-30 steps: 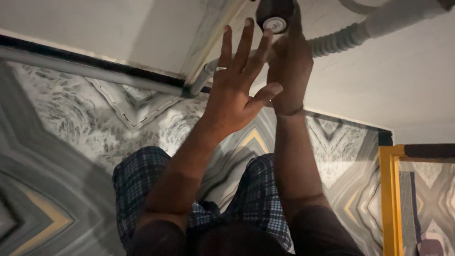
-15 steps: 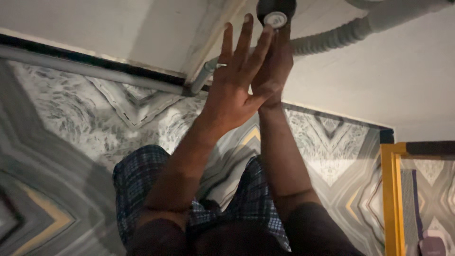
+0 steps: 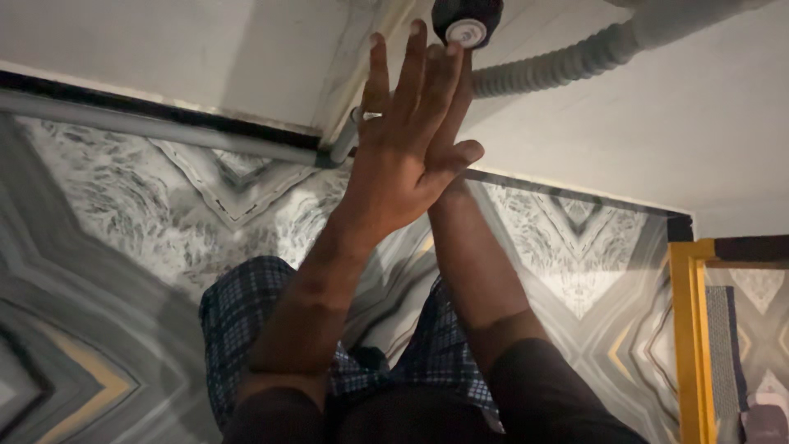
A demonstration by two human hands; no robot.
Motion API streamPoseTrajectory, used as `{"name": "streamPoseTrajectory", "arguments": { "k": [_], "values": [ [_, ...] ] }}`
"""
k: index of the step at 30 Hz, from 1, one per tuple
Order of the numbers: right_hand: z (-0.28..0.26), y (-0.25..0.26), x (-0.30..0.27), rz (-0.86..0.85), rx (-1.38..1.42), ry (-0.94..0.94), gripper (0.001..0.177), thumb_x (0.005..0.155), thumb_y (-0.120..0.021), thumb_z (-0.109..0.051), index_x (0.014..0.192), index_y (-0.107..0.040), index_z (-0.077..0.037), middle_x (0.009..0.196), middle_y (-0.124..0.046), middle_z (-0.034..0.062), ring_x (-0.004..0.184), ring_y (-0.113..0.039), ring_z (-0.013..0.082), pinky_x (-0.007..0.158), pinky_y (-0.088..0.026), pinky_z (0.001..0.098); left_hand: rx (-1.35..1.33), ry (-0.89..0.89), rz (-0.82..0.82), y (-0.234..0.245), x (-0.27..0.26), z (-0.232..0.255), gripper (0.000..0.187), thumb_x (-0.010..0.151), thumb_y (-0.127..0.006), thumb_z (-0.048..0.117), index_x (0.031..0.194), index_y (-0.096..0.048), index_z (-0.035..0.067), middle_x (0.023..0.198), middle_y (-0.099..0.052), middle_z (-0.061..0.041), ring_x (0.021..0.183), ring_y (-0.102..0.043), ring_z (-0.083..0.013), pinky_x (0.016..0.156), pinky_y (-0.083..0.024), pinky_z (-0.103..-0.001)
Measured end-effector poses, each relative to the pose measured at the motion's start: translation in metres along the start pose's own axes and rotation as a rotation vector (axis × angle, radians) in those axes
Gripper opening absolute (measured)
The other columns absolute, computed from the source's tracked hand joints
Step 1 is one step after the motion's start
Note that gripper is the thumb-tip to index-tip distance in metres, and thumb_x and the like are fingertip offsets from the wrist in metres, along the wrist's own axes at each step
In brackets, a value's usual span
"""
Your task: The person cleans a blue wall-mounted washbasin by hand using a toothbrush to scrub around the faucet and drain, then wipes the surfaces with a cloth.
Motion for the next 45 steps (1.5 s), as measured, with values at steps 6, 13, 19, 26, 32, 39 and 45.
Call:
{"name": "streamPoseTrajectory", "arguments": {
  "k": [6, 13, 19, 26, 32, 39, 45],
  "values": [
    [-0.005, 0.003, -0.006, 0.046, -0.035, -0.059, 0.052, 0.113, -0.044, -0.034, 0.156, -0.034, -0.009, 0.14, -0.055, 0.0083, 0.131, -0.057, 0.0158, 0.117, -0.051, 0.0337, -0.087, -0.008, 0.019, -0.005, -0.008, -0.005, 0.097, 0.102, -0.077, 0.049, 0.167, -0.007, 0.028, 0.171, -0.003, -0.011, 0.157, 0.001, -0.0449, 0.129, -0.031, -0.057],
    [-0.002, -0.011, -0.013, 0.055, -0.09, -0.054, 0.053, 0.112, -0.046, -0.035, 0.156, -0.034, -0.009, 0.139, -0.055, 0.0085, 0.13, -0.058, 0.0165, 0.115, -0.052, 0.0339, -0.12, 0.028, -0.012, 0.001, -0.005, 0.0, 0.095, 0.103, -0.081, 0.045, 0.167, -0.013, 0.025, 0.174, -0.007, -0.015, 0.158, -0.003, -0.0485, 0.126, -0.04, -0.056],
    [0.0, -0.018, -0.024, 0.07, -0.142, -0.084, 0.054, 0.111, -0.048, -0.035, 0.156, -0.035, -0.009, 0.138, -0.056, 0.0087, 0.129, -0.058, 0.017, 0.113, -0.052, 0.034, -0.097, -0.023, 0.041, 0.004, -0.002, 0.002, 0.092, 0.105, -0.076, 0.047, 0.167, -0.012, 0.024, 0.172, -0.007, -0.018, 0.157, -0.003, -0.0497, 0.128, -0.028, -0.056],
    [-0.014, -0.026, -0.021, 0.025, -0.163, -0.088, 0.055, 0.11, -0.05, -0.035, 0.156, -0.035, -0.009, 0.137, -0.056, 0.009, 0.127, -0.059, 0.0177, 0.111, -0.053, 0.0342, 0.141, -0.001, -0.136, 0.001, 0.006, 0.003, 0.094, 0.102, -0.07, 0.061, 0.164, -0.021, 0.009, 0.172, -0.02, -0.023, 0.163, -0.013, -0.0477, 0.137, -0.021, -0.069],
    [-0.017, -0.039, -0.04, 0.034, -0.241, -0.106, 0.056, 0.109, -0.052, -0.036, 0.156, -0.035, -0.009, 0.136, -0.057, 0.0092, 0.126, -0.059, 0.0183, 0.109, -0.053, 0.0343, -0.007, 0.023, 0.011, 0.006, 0.002, 0.003, 0.09, 0.103, -0.067, 0.066, 0.166, -0.02, 0.022, 0.172, -0.015, -0.026, 0.16, -0.007, -0.0489, 0.132, -0.021, -0.06],
    [-0.018, -0.044, -0.048, 0.019, -0.27, -0.095, 0.057, 0.108, -0.054, -0.036, 0.156, -0.036, -0.009, 0.135, -0.057, 0.0094, 0.125, -0.059, 0.019, 0.107, -0.053, 0.0345, 0.09, 0.014, 0.045, 0.0, -0.001, 0.002, 0.086, 0.106, -0.054, 0.073, 0.165, -0.019, 0.021, 0.17, -0.014, -0.024, 0.16, -0.008, -0.0496, 0.13, -0.025, -0.061],
    [-0.027, -0.032, -0.038, 0.01, -0.261, -0.091, 0.059, 0.107, -0.055, -0.036, 0.155, -0.036, -0.008, 0.134, -0.057, 0.0096, 0.124, -0.06, 0.0196, 0.105, -0.054, 0.0347, 0.041, 0.019, 0.068, 0.0, 0.0, 0.003, 0.086, 0.106, -0.051, 0.075, 0.165, -0.017, 0.023, 0.17, -0.012, -0.023, 0.159, -0.01, -0.0503, 0.129, -0.029, -0.063]
  ]
}}
Point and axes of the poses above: each hand's wrist, its own x-axis towards the middle knuckle, its own y-axis out of the back of the hand, z = x × y, the point moved 4 cm from there along x, towards the middle knuckle
